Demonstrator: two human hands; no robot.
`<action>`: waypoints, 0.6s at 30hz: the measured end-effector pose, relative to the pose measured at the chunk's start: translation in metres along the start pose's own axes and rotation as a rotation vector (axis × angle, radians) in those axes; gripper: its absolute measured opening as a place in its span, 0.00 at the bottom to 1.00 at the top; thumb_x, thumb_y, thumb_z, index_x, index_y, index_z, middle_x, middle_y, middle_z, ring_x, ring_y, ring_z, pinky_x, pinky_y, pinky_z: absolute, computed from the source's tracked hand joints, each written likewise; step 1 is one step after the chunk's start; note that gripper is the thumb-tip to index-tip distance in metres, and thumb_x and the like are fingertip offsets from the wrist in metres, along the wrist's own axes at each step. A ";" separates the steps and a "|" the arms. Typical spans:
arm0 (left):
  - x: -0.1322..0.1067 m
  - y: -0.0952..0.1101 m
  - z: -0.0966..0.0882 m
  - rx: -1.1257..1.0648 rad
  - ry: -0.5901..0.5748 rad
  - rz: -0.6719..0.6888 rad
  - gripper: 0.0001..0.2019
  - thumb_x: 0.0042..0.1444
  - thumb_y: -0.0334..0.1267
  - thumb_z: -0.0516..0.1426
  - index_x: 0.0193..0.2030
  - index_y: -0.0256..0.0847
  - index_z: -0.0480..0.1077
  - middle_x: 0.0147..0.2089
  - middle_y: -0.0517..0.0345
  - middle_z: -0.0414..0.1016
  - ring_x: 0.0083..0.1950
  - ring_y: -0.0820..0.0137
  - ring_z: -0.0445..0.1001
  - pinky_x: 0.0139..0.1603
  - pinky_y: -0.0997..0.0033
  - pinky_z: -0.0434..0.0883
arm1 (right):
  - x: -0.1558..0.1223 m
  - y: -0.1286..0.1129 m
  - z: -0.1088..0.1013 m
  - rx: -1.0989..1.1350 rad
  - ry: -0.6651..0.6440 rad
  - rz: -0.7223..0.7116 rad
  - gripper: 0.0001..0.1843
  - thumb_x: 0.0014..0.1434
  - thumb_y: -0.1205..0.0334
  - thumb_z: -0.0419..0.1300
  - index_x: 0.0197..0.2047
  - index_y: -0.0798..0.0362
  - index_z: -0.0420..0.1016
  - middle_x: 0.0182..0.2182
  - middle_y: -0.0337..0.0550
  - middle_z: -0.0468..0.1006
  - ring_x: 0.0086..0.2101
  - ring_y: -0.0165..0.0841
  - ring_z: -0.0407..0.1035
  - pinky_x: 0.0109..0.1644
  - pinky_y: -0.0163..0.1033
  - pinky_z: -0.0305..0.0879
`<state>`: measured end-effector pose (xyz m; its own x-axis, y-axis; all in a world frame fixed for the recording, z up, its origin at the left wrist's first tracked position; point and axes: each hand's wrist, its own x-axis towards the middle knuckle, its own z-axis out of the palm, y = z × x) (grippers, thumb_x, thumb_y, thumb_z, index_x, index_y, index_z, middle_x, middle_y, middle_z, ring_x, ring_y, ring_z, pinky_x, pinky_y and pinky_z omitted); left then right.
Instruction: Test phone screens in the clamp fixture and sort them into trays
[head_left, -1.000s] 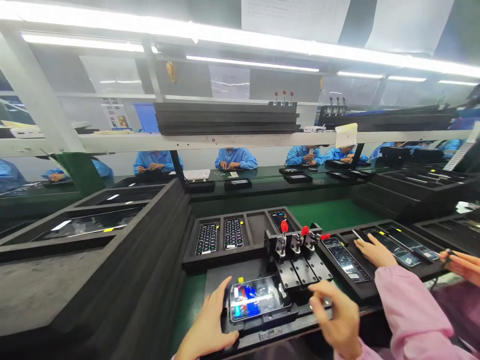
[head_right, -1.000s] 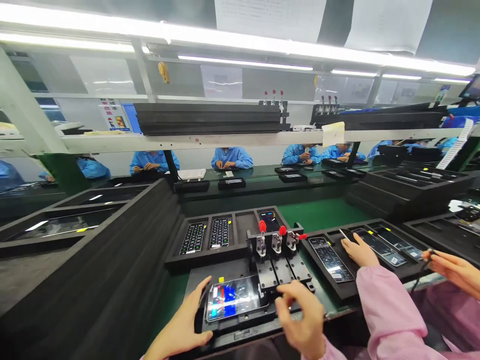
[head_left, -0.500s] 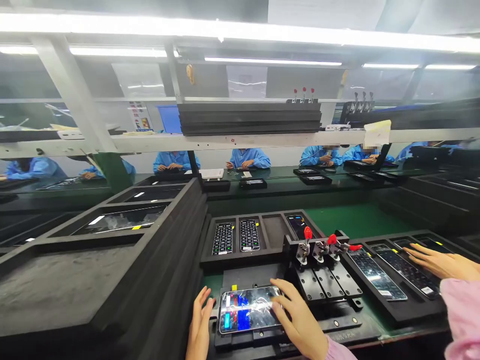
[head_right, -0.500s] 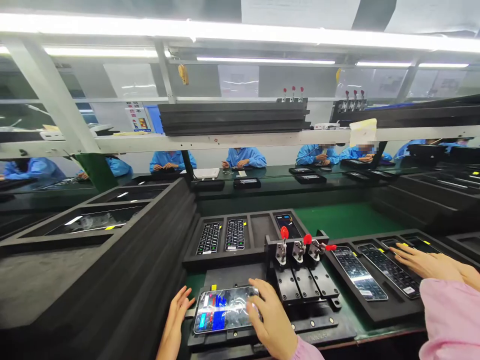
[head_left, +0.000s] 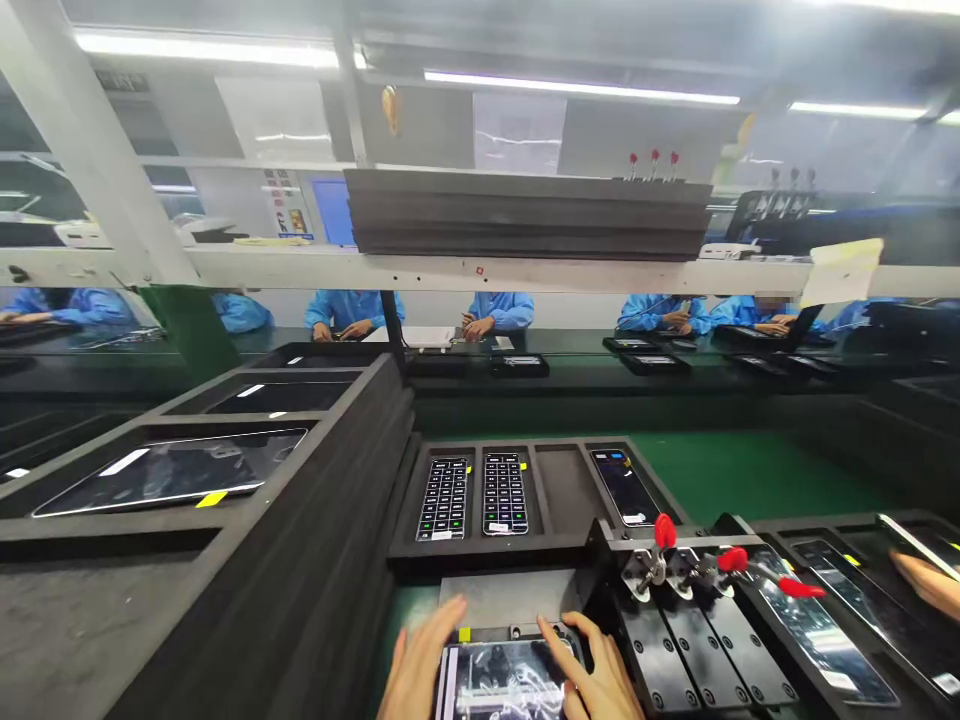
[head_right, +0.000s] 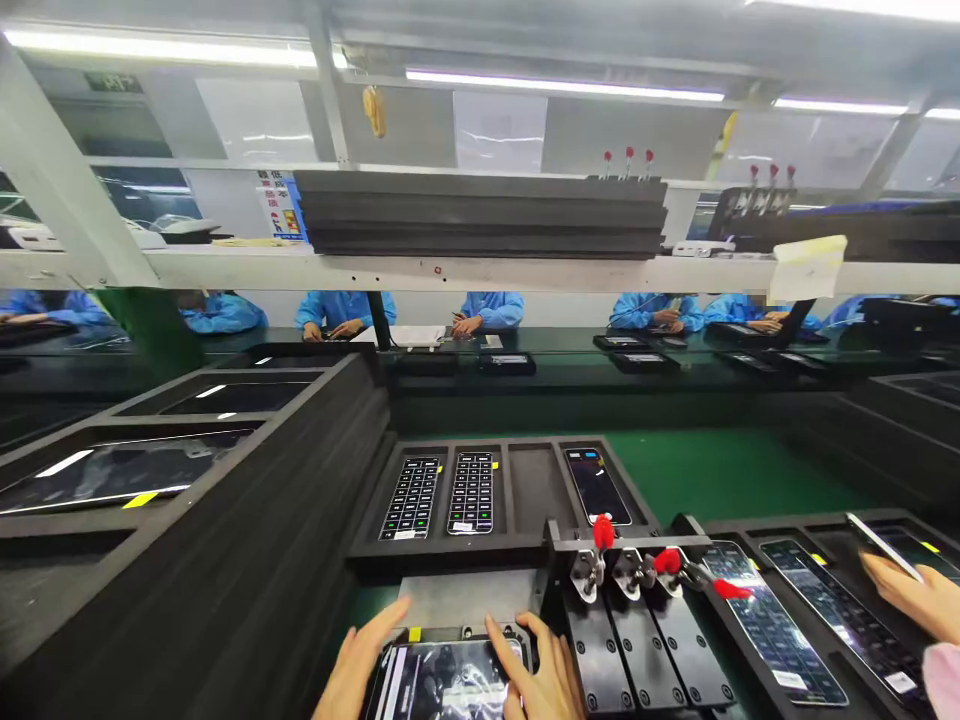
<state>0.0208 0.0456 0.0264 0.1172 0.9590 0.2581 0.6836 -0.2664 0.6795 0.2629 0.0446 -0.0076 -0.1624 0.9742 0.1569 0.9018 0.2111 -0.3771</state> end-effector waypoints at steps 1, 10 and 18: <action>0.005 0.008 -0.002 0.075 -0.108 0.027 0.37 0.46 0.60 0.53 0.61 0.47 0.52 0.60 0.47 0.62 0.61 0.50 0.58 0.61 0.39 0.45 | 0.000 0.000 0.000 -0.010 -0.004 0.004 0.40 0.46 0.75 0.49 0.58 0.28 0.54 0.53 0.39 0.62 0.51 0.40 0.61 0.57 0.52 0.54; 0.030 0.053 -0.018 0.148 -0.560 0.033 0.56 0.32 0.49 0.65 0.65 0.53 0.35 0.58 0.50 0.62 0.60 0.50 0.58 0.60 0.35 0.37 | 0.000 0.001 -0.006 0.157 0.055 -0.011 0.39 0.48 0.74 0.49 0.60 0.33 0.53 0.52 0.40 0.63 0.47 0.37 0.64 0.52 0.43 0.61; 0.031 0.051 -0.020 0.161 -0.546 0.141 0.52 0.32 0.45 0.64 0.64 0.58 0.40 0.55 0.57 0.65 0.56 0.56 0.63 0.61 0.38 0.34 | -0.025 -0.012 -0.063 0.501 0.306 -0.330 0.21 0.60 0.59 0.49 0.57 0.44 0.60 0.55 0.43 0.62 0.54 0.38 0.59 0.56 0.40 0.59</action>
<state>0.0448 0.0602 0.0831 0.5401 0.8376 -0.0820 0.7305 -0.4181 0.5400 0.2817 0.0128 0.0502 -0.2101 0.8015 0.5599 0.5175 0.5770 -0.6318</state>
